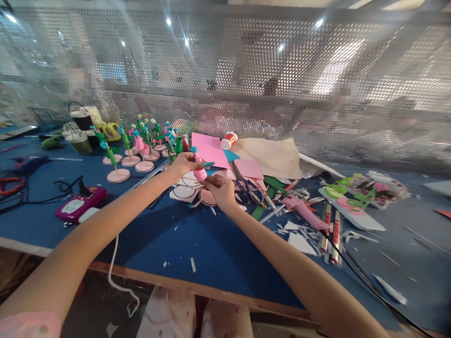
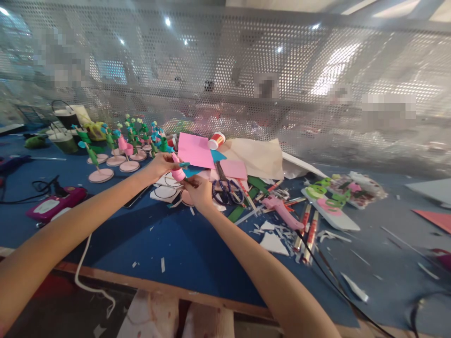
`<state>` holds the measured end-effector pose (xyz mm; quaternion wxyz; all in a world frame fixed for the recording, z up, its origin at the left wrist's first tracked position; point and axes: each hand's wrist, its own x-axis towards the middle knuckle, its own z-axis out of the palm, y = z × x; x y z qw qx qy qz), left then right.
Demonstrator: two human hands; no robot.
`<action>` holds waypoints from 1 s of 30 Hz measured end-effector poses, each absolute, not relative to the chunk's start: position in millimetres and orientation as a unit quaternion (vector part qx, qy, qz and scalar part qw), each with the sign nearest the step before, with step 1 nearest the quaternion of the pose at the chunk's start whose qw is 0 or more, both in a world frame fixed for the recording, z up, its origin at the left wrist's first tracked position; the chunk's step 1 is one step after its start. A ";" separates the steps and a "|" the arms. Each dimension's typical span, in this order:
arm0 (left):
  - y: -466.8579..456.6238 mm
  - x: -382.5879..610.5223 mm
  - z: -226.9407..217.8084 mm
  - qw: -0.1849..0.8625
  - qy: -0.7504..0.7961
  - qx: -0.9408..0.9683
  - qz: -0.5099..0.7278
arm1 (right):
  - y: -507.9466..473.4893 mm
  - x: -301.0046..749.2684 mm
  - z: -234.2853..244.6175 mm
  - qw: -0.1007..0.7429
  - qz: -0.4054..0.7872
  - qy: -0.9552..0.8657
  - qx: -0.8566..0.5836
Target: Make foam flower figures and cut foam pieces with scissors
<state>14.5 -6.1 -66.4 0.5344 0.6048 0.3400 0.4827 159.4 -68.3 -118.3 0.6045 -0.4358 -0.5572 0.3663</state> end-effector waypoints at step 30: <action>-15.6 15.5 -62.6 0.621 0.216 0.618 0.430 | -66.1 156.6 -116.0 0.631 0.418 -0.505 -0.415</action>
